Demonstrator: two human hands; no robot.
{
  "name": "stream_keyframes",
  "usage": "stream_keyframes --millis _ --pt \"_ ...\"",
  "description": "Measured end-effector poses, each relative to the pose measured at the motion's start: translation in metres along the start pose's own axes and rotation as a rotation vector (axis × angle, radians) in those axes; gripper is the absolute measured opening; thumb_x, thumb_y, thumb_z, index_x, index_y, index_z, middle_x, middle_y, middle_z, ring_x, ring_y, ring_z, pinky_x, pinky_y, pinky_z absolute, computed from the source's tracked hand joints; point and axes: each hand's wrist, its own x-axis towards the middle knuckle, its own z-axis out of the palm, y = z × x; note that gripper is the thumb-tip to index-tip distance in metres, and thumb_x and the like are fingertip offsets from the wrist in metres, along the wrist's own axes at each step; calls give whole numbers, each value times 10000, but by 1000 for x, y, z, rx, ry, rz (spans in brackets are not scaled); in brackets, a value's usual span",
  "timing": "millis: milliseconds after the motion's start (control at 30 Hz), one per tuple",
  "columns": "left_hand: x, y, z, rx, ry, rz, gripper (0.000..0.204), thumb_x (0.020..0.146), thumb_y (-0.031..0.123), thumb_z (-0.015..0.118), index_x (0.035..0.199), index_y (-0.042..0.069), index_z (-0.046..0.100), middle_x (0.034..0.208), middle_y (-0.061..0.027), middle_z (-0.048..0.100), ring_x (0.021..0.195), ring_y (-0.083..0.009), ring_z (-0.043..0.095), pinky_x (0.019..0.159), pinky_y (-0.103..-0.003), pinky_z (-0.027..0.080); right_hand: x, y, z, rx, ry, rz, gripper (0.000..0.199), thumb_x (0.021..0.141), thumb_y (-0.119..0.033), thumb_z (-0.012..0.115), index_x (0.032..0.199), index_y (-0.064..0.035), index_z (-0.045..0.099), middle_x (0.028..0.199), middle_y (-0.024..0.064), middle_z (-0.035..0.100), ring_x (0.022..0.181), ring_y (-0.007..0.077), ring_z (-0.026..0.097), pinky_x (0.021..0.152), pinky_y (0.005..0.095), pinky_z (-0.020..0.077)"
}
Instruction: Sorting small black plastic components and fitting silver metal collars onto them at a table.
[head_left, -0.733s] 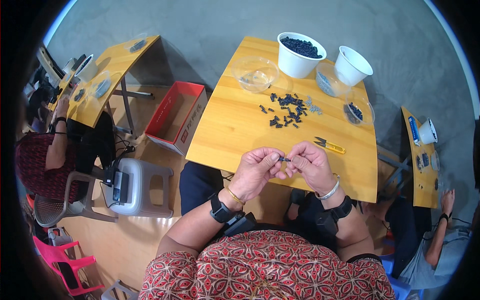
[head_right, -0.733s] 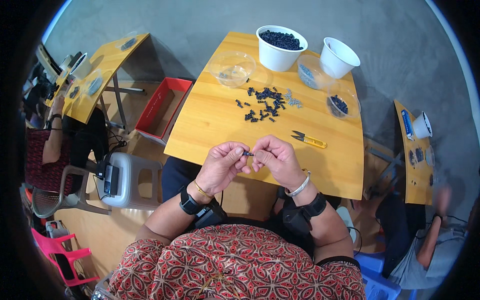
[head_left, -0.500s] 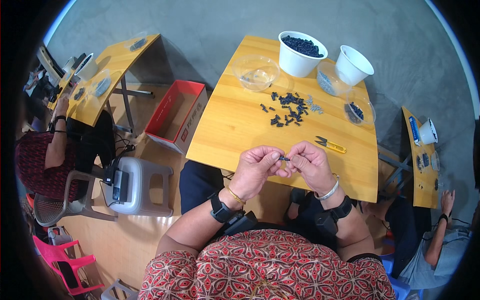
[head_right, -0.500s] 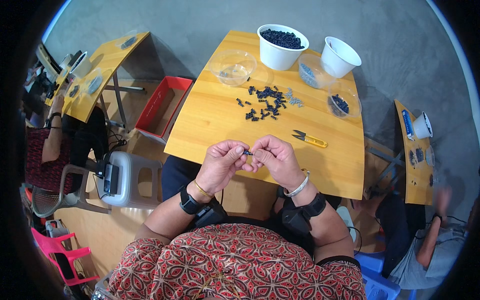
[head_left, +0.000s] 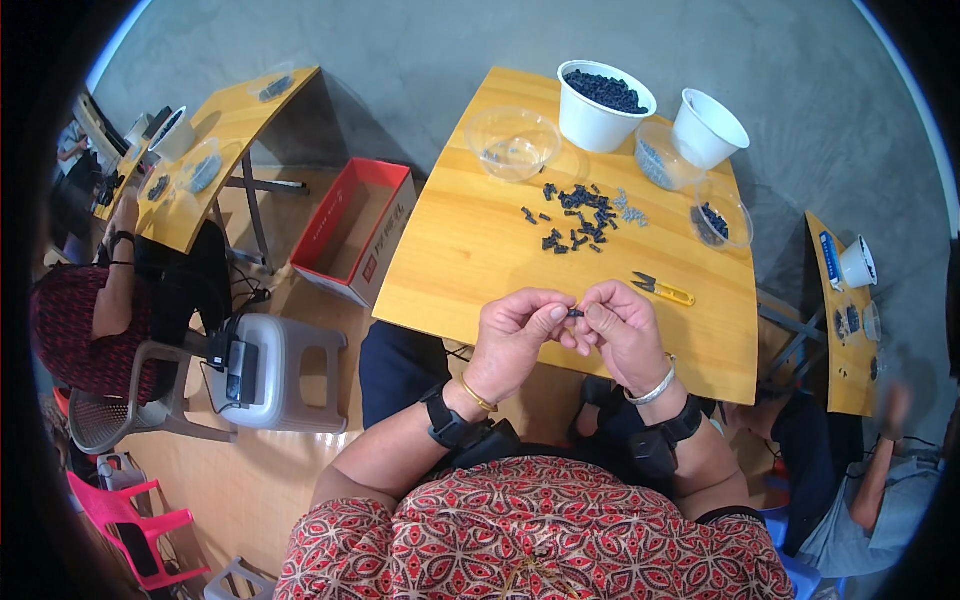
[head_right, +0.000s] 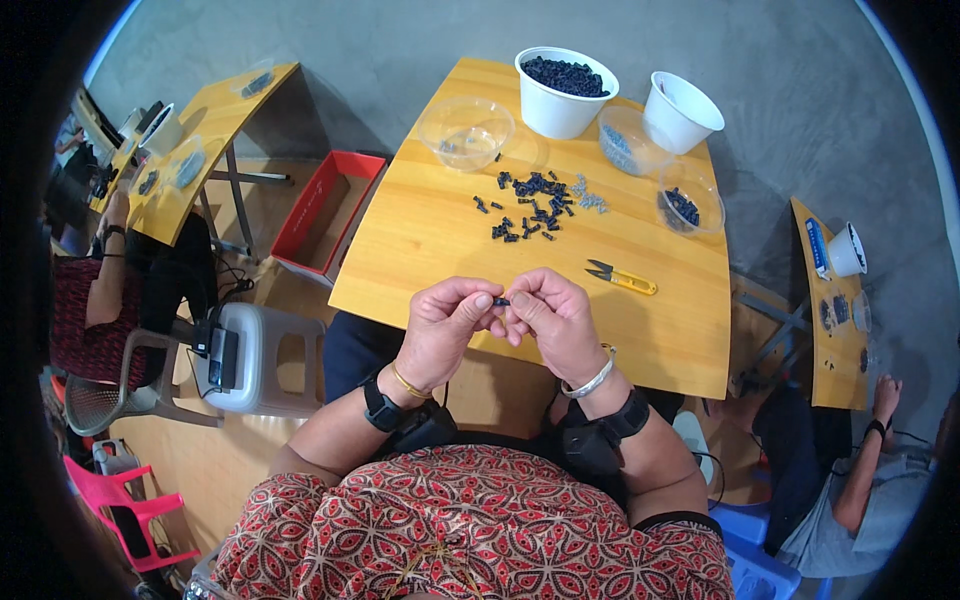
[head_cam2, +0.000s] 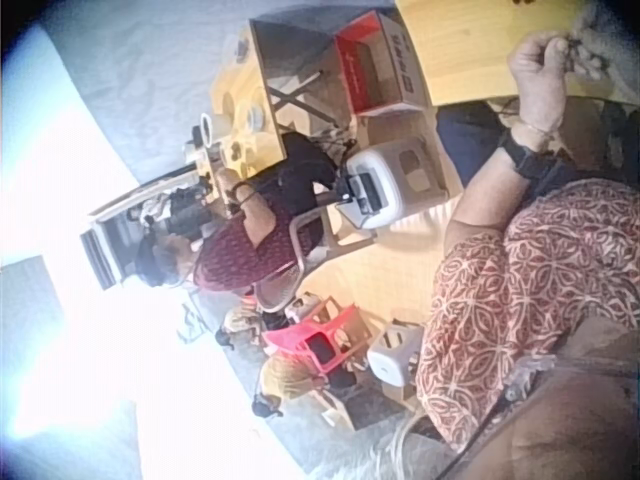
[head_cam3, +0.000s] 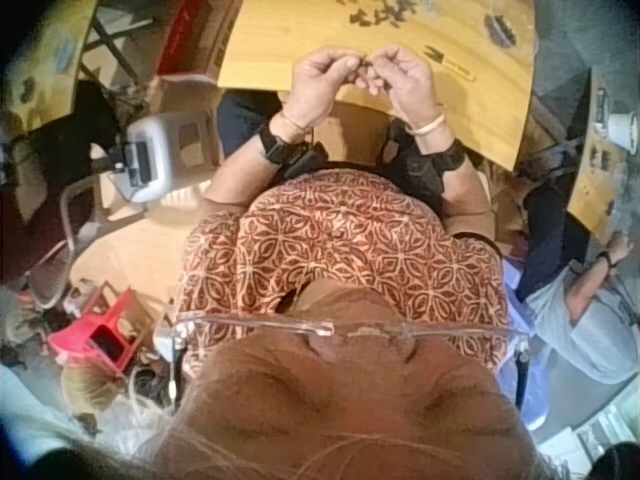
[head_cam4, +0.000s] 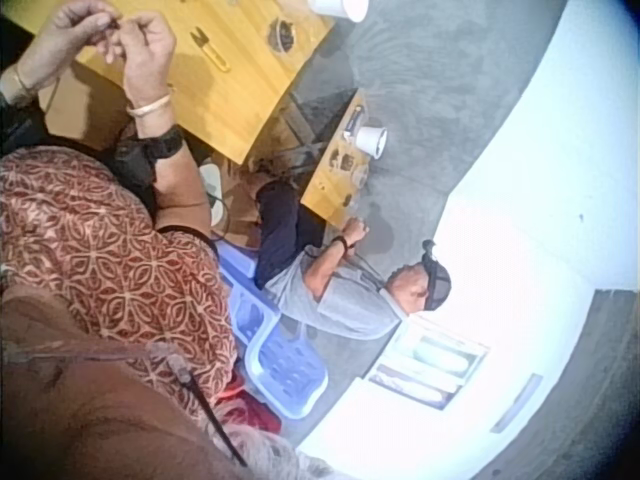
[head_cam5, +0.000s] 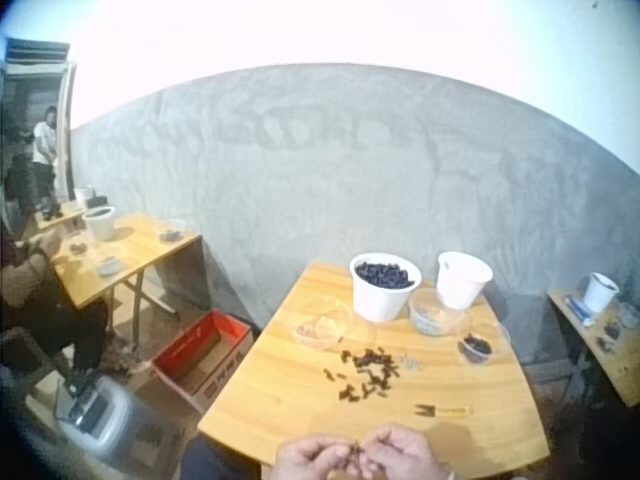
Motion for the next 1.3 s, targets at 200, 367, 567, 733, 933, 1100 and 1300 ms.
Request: stream_keyframes --millis 200,367,567,733,933,1100,1300 --pt "4 8 -2 -131 -50 -137 166 872 55 484 994 -18 569 846 -94 606 719 -145 578 663 -262 494 2 0 -6 -280 -35 -172 23 845 -15 498 862 -5 508 704 31 547 613 81 512 570 203 437" --pt "3 6 -11 -105 -3 -209 143 861 78 514 946 -13 583 796 -79 601 694 -144 578 620 -267 506 4 -3 -9 -624 -101 -326 39 815 14 524 842 -11 535 711 32 550 646 87 525 589 206 429" --pt "4 12 -11 -214 -11 -304 124 844 70 539 920 -14 589 763 -76 603 666 -134 582 590 -262 517 6 -9 -7 -879 -172 -533 45 798 28 530 820 -9 544 687 48 548 624 96 535 570 215 427" --pt "4 13 -9 -226 11 -286 123 836 52 543 927 -15 590 775 -80 610 669 -137 587 607 -264 520 1 0 -3 -672 -47 -323 21 818 7 526 835 -4 531 677 39 556 590 96 529 549 209 433" --pt "3 10 -6 -215 -22 -210 129 839 31 526 948 -14 579 775 -95 610 695 -152 588 641 -268 512 -2 9 2 -217 81 -119 23 844 -18 507 856 -3 519 694 51 572 581 100 538 534 216 461" --pt "4 5 -9 -182 -48 -149 131 845 20 510 953 -18 574 795 -112 614 701 -163 587 634 -261 497 -2 9 6 42 83 -32 27 845 -25 508 862 -6 516 700 69 578 563 111 535 522 224 460" --pt "6 9 -13 -65 -77 -139 130 850 21 502 948 -28 570 806 -127 616 678 -165 589 615 -250 490 2 16 3 23 63 -41 29 842 -23 513 862 -3 516 694 71 577 561 114 535 518 226 455"
